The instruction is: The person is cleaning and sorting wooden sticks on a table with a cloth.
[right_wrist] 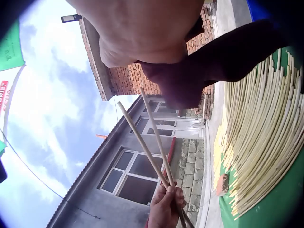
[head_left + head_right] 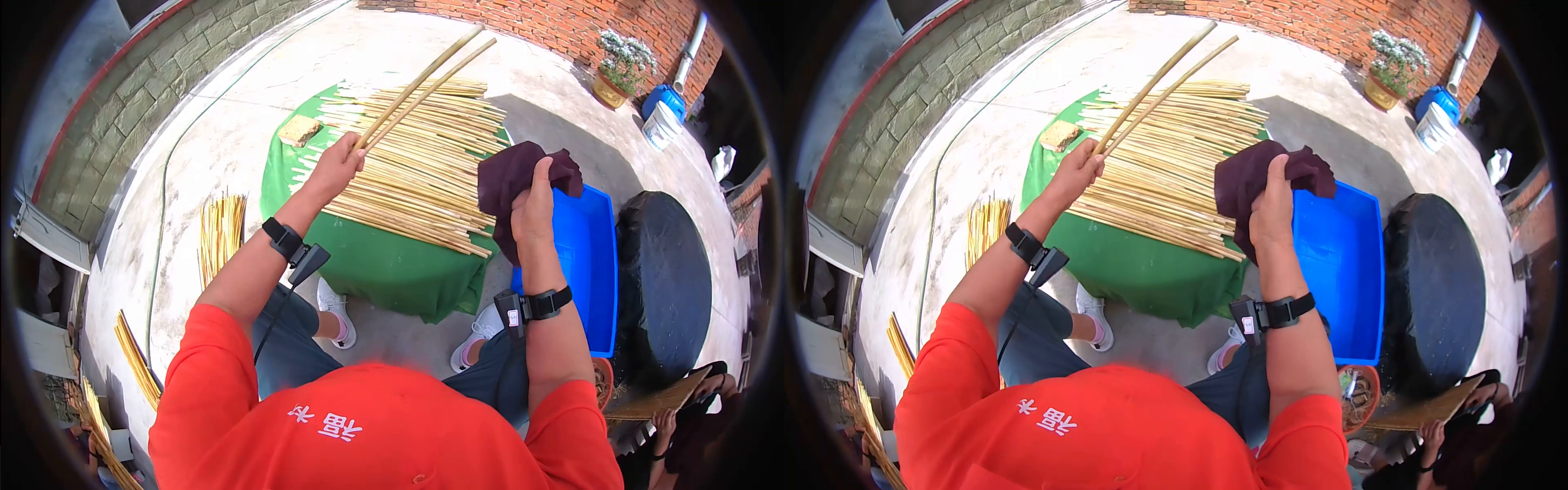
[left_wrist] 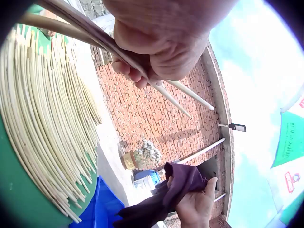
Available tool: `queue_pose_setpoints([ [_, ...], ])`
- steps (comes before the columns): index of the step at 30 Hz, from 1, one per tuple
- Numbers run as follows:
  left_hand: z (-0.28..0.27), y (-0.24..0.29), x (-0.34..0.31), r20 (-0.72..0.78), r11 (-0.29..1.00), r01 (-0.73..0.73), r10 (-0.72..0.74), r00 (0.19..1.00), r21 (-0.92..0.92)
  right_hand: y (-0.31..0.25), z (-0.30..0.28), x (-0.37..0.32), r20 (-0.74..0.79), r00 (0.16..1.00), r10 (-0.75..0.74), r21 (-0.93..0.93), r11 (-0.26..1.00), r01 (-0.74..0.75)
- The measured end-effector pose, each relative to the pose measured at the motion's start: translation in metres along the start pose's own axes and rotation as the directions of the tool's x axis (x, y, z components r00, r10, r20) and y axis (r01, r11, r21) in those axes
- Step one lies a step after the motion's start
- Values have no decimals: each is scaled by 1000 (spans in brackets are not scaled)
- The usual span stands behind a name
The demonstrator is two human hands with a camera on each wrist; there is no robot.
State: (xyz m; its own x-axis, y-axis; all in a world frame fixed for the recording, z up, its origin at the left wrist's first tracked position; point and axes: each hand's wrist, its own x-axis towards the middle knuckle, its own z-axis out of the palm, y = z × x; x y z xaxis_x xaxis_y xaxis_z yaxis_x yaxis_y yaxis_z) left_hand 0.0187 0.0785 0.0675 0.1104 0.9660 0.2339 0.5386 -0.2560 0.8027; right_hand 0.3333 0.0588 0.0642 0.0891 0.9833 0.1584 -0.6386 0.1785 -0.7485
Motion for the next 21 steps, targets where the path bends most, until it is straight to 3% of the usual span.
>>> queue_pose_setpoints([
  [2,22,52,-7,211,899,162,-80,974,-407,19,32,-17,125,991,56,-10,998,-55],
  [4,55,74,-18,450,855,240,-8,893,-460,35,56,-36,222,962,160,-304,949,-88],
  [6,86,82,-30,466,873,342,-155,871,-348,40,65,-47,147,955,257,-372,909,-188],
  [7,93,81,-36,482,876,336,-142,865,-345,43,62,-45,132,961,243,-370,912,-180],
  [9,98,77,-44,361,998,-67,64,930,-5,48,56,-32,-76,997,18,-139,990,-29],
  [10,97,73,-44,375,997,-78,73,924,-2,42,50,-25,-136,989,64,-89,993,-76],
  [13,79,74,-46,390,946,-184,69,918,266,30,37,-12,-145,988,44,-59,997,-53],
  [14,69,75,-47,393,945,-189,72,917,267,27,31,-5,-175,985,6,18,1000,-3],
  [15,57,74,-51,402,892,-235,66,913,386,21,25,3,-204,979,-26,95,994,46],
  [18,12,46,-66,379,723,-332,105,919,605,-13,-7,29,-425,893,-151,106,971,215],
  [20,-30,15,-70,210,671,-160,6,978,724,-28,-42,47,-514,843,-156,184,940,286],
  [21,-57,-9,-69,78,724,-56,3,997,687,-34,-53,51,-506,825,-251,140,920,365],
])
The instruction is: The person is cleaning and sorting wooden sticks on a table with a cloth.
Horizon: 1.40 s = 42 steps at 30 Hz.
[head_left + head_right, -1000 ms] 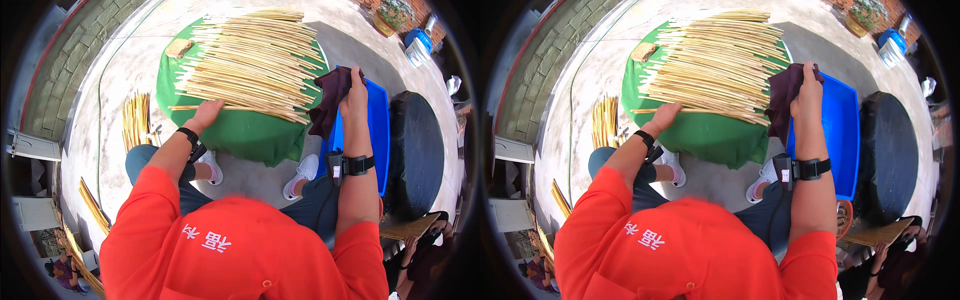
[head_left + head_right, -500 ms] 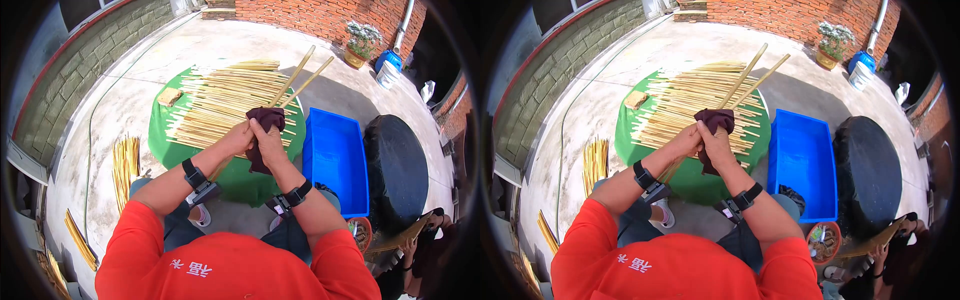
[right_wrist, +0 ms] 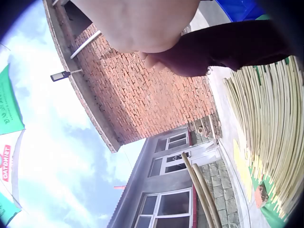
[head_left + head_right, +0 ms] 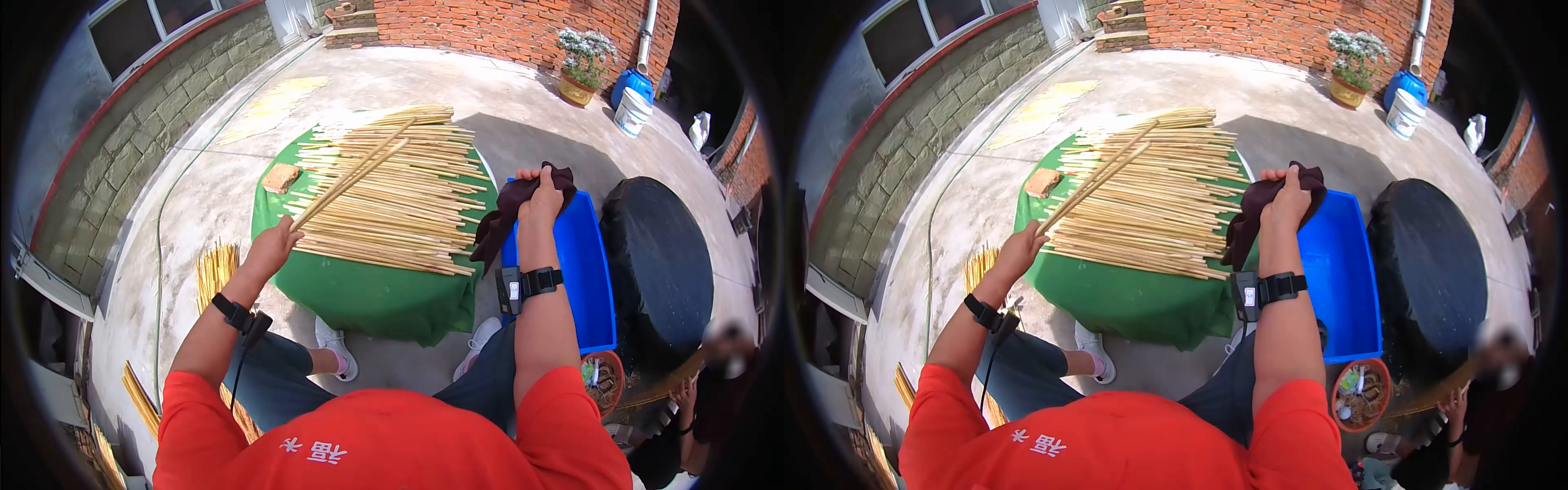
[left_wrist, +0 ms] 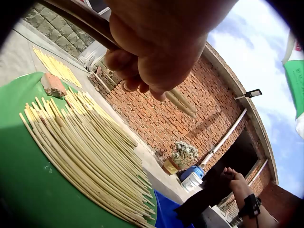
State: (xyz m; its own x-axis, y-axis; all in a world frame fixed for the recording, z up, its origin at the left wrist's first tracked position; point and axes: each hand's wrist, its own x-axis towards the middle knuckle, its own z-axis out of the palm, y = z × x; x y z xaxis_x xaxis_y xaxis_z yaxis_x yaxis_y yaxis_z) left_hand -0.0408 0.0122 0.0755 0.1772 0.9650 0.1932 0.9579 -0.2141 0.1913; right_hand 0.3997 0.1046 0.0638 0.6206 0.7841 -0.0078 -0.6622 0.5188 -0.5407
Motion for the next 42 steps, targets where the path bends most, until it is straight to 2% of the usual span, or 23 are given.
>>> queue_pose_setpoints([
  [2,-25,-23,1,-109,987,131,-141,984,-97,-8,12,-12,37,993,110,-74,992,-107],
  [5,-45,10,13,-165,915,39,-114,980,-401,15,23,-52,293,889,351,-321,912,-254],
  [6,-42,28,20,-166,852,-16,-83,983,-523,38,7,-46,282,832,477,-552,790,-266],
  [7,-36,50,28,-172,771,-74,-47,984,-633,47,7,-65,395,791,468,-731,681,-37],
  [8,-25,69,35,-101,715,-38,-46,994,-698,44,23,-97,432,668,606,-604,745,-284],
  [9,-12,93,37,-53,672,-43,6,999,-739,43,27,-119,434,590,681,-659,687,-308],
  [11,20,144,34,85,663,-28,138,987,-749,48,30,-149,595,451,665,-580,744,-331],
  [13,52,177,21,52,623,-7,77,996,-782,36,28,-153,507,497,704,-666,686,-293],
  [15,69,183,10,145,589,41,130,981,-807,37,30,-147,389,768,509,-396,845,-360],
  [17,77,189,-4,224,552,94,173,959,-828,32,28,-125,320,854,410,-333,893,-304],
  [21,96,165,-36,214,664,34,192,958,-747,10,28,-84,314,911,266,-172,960,-220],
  [25,120,119,-59,143,722,-9,148,979,-691,-20,27,-45,6,998,62,7,998,-62],
  [26,119,111,-60,148,723,-8,153,977,-691,-25,24,-40,54,997,59,-3,998,-59],
  [27,115,106,-58,159,464,160,-40,986,-871,-31,24,-40,102,993,59,-14,998,-57],
  [28,113,103,-55,227,131,259,-221,949,-957,-33,24,-44,225,964,142,-74,989,-128],
  [31,95,110,-31,72,110,96,-206,976,-989,-21,28,-73,546,722,426,-234,904,-357],
  [33,84,132,-24,58,149,79,-143,988,-986,-4,38,-118,490,670,558,-325,830,-453],
  [35,78,164,-23,118,374,78,86,989,-924,2,27,-140,477,421,772,-870,483,101],
  [36,88,171,-24,117,372,77,87,989,-925,36,8,-146,598,324,733,-791,605,92],
  [37,103,175,-28,103,279,48,184,978,-959,10,26,-163,491,294,820,-855,518,-16],
  [38,113,176,-30,80,182,30,277,958,-983,5,28,-164,554,309,773,-818,575,25],
  [41,99,179,-33,205,200,153,269,941,-968,23,21,-163,646,337,685,-732,681,20],
  [42,91,177,-32,193,357,88,271,943,-930,33,17,-161,678,349,647,-685,728,-18],
])
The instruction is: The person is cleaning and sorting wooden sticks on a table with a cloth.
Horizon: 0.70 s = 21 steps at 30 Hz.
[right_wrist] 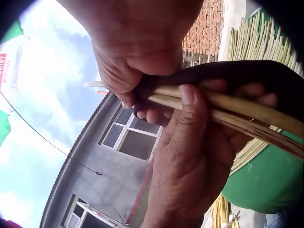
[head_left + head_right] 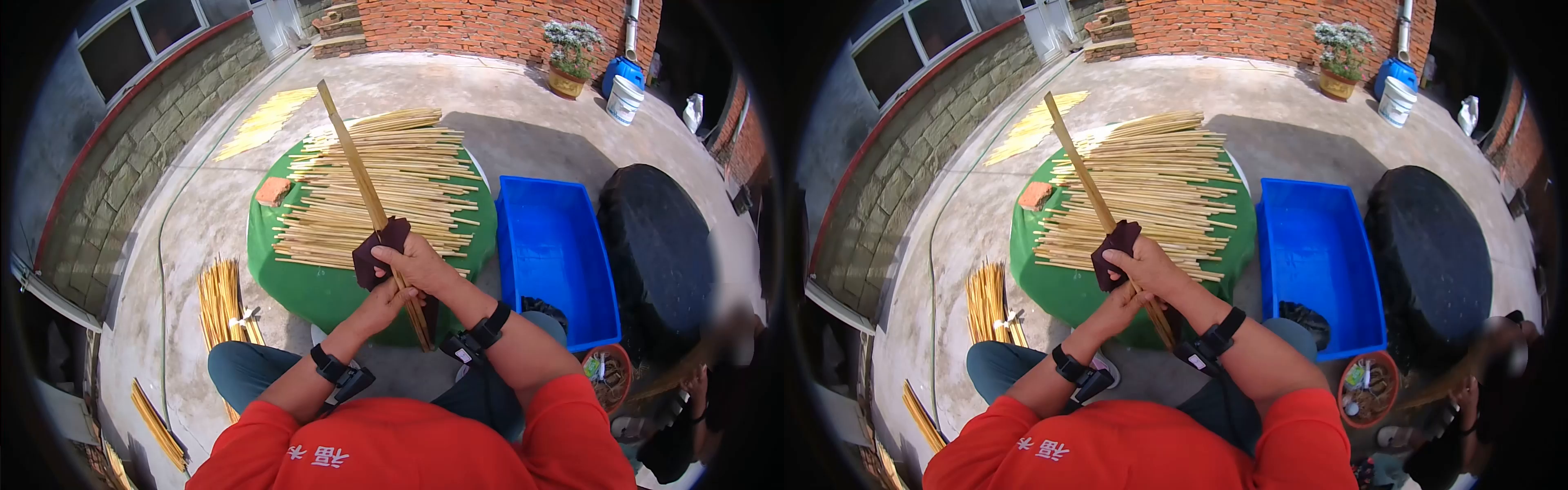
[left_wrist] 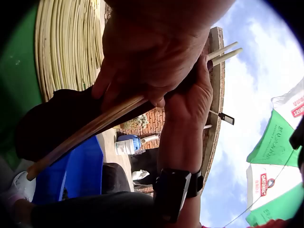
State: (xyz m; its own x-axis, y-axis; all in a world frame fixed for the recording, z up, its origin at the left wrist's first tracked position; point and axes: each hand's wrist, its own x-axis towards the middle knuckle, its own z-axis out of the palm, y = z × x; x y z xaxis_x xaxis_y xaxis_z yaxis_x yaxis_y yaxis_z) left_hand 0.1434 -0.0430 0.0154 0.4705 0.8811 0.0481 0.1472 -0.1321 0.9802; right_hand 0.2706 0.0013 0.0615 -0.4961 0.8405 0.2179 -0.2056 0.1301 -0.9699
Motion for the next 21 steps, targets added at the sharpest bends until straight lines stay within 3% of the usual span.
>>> queue_pose_setpoints([
  [1,-7,4,-4,-5,1000,-1,1,1000,-2,9,-2,5,5,1000,2,-2,1000,-2],
  [2,-14,7,-8,35,956,-37,28,999,291,17,-4,10,-14,987,-158,-456,880,134],
  [3,-21,12,-13,83,827,-82,42,996,556,21,-6,13,40,951,-306,-810,548,211],
  [4,-27,25,-19,22,811,-11,-3,1000,586,11,-4,12,101,945,-312,-926,319,204],
  [5,-35,30,-28,-42,828,-51,90,995,559,13,-10,12,90,947,-309,-927,322,193],
  [6,-41,35,-36,-108,840,-90,174,979,535,18,-15,11,186,930,-319,-940,219,263],
  [7,-47,49,-39,-116,681,-198,386,915,705,24,-18,11,282,905,-319,-936,116,333],
  [8,-53,63,-38,-77,472,-257,579,812,843,30,-17,10,300,904,-305,-931,115,348],
  [9,-57,73,-37,-73,473,-255,571,818,843,30,-15,9,294,906,-306,-931,125,344],
  [11,-66,86,-33,-11,142,-84,565,825,986,23,-9,5,411,895,-170,-900,78,428],
  [13,-77,59,-34,5,139,-87,507,862,986,20,0,-1,436,880,-188,-888,70,455],
  [14,-76,47,-38,-92,243,29,252,963,970,20,2,-5,463,864,-201,-876,49,481],
  [15,-75,33,-42,-164,310,164,-27,986,937,20,0,-6,452,870,-199,-880,59,471],
  [16,-73,20,-46,-124,347,78,112,986,935,19,-4,-6,478,860,-179,-864,79,497],
  [19,-78,13,-61,-120,322,116,-10,993,940,23,-19,-3,477,870,-126,-866,98,490],
  [21,-100,15,-74,-138,357,110,54,989,928,16,-34,-1,379,921,-91,-924,19,382],
])
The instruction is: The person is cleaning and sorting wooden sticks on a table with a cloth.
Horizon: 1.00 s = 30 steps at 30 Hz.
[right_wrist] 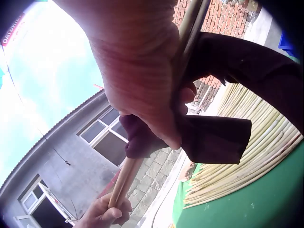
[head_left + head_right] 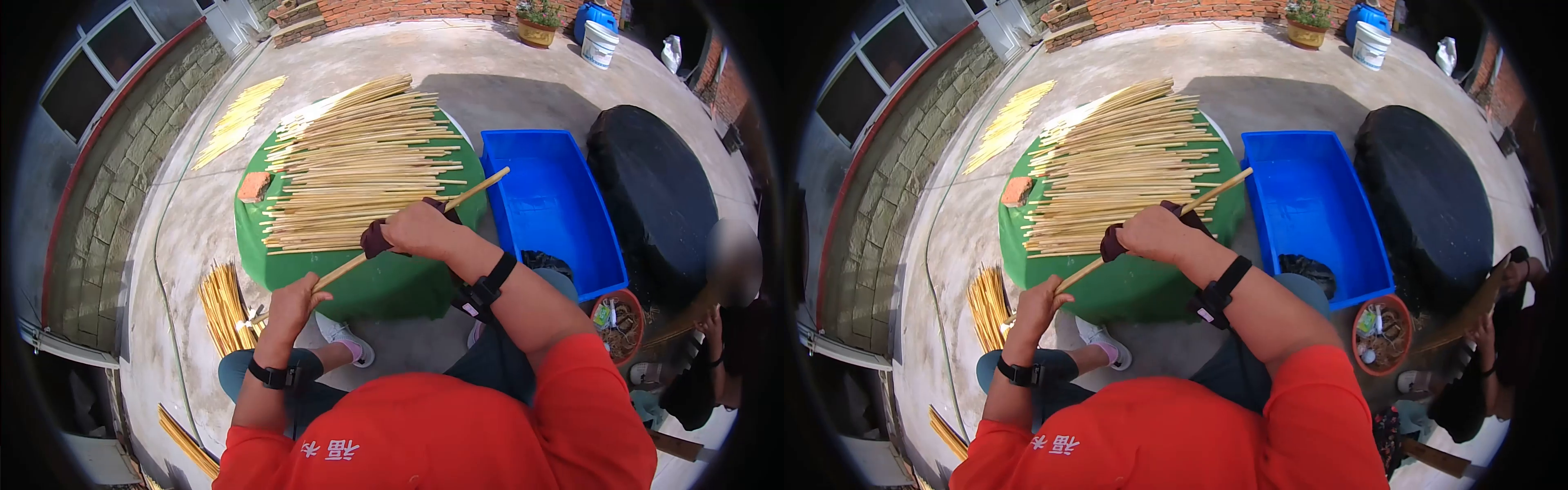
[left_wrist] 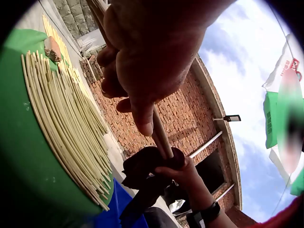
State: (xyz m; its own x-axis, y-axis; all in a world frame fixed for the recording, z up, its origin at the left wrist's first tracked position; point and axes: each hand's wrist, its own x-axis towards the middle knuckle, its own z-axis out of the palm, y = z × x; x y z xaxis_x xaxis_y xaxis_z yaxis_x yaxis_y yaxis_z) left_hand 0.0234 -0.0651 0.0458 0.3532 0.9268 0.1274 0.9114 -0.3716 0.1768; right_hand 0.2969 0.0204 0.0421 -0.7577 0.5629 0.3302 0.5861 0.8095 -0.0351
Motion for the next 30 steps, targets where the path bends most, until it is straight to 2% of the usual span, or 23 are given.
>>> queue_pose_setpoints([
  [1,-3,-17,-6,-5,999,31,-31,1000,29,11,-2,-2,-78,993,89,-18,996,-90],
  [2,-8,-36,-12,-12,996,68,-67,998,61,26,-5,-7,-67,987,144,5,990,-144],
  [4,-25,-62,-22,-35,991,120,-117,992,67,49,-7,-15,-291,940,177,55,984,-169],
  [6,-46,-78,-27,-17,983,181,-181,983,40,67,-10,-22,-389,874,292,-114,926,-360],
  [7,-55,-83,-27,-11,965,261,-261,965,28,77,-14,-26,-423,783,456,-42,853,-520],
  [8,-46,-116,-33,-114,978,182,-170,979,104,89,-19,-31,-440,665,603,31,751,-660],
  [9,-38,-134,-36,-95,924,260,-296,950,-281,103,-23,-34,-429,553,714,287,688,-667],
  [10,-40,-134,-32,-33,727,294,-399,916,-621,105,-34,-33,-381,435,816,523,578,-626],
  [11,-39,-131,-29,-2,693,362,-465,885,-624,103,-42,-34,-38,428,903,891,225,-395],
  [12,-39,-114,-19,0,693,363,-464,886,-623,94,-42,-30,-37,426,904,891,223,-395],
  [13,-38,-93,-6,17,556,317,-479,878,-768,81,-40,-22,-11,534,846,983,107,-150],
  [14,-34,-71,6,37,392,260,-493,869,-883,65,-36,-14,-17,636,771,995,-51,88],
  [16,-26,-23,32,45,312,173,-379,924,-934,24,-17,7,-103,719,687,992,13,129],
  [18,-9,22,56,119,309,194,-244,962,-931,-16,-7,19,-176,836,520,979,178,96],
  [20,8,75,66,112,536,122,-52,992,-835,-41,8,22,-33,865,500,998,58,4],
  [21,12,86,68,114,537,124,-52,992,-835,-41,-6,20,175,800,574,985,-105,-140],
  [22,16,92,69,235,422,235,-54,971,-875,-32,8,23,39,734,678,999,-24,-31],
  [23,18,95,69,355,302,350,-39,934,-887,-22,6,23,-9,661,751,997,-44,64],
  [24,19,95,69,364,305,356,-34,931,-883,-10,-2,21,-50,574,817,986,-52,160],
  [26,23,88,60,292,595,209,46,955,-776,19,-24,12,8,430,903,952,-137,272],
  [28,32,67,50,263,614,171,63,963,-771,51,-32,3,-90,268,959,944,-4,331],
  [30,29,41,42,298,781,130,74,952,-610,72,-38,-10,-123,151,981,925,58,375],
])
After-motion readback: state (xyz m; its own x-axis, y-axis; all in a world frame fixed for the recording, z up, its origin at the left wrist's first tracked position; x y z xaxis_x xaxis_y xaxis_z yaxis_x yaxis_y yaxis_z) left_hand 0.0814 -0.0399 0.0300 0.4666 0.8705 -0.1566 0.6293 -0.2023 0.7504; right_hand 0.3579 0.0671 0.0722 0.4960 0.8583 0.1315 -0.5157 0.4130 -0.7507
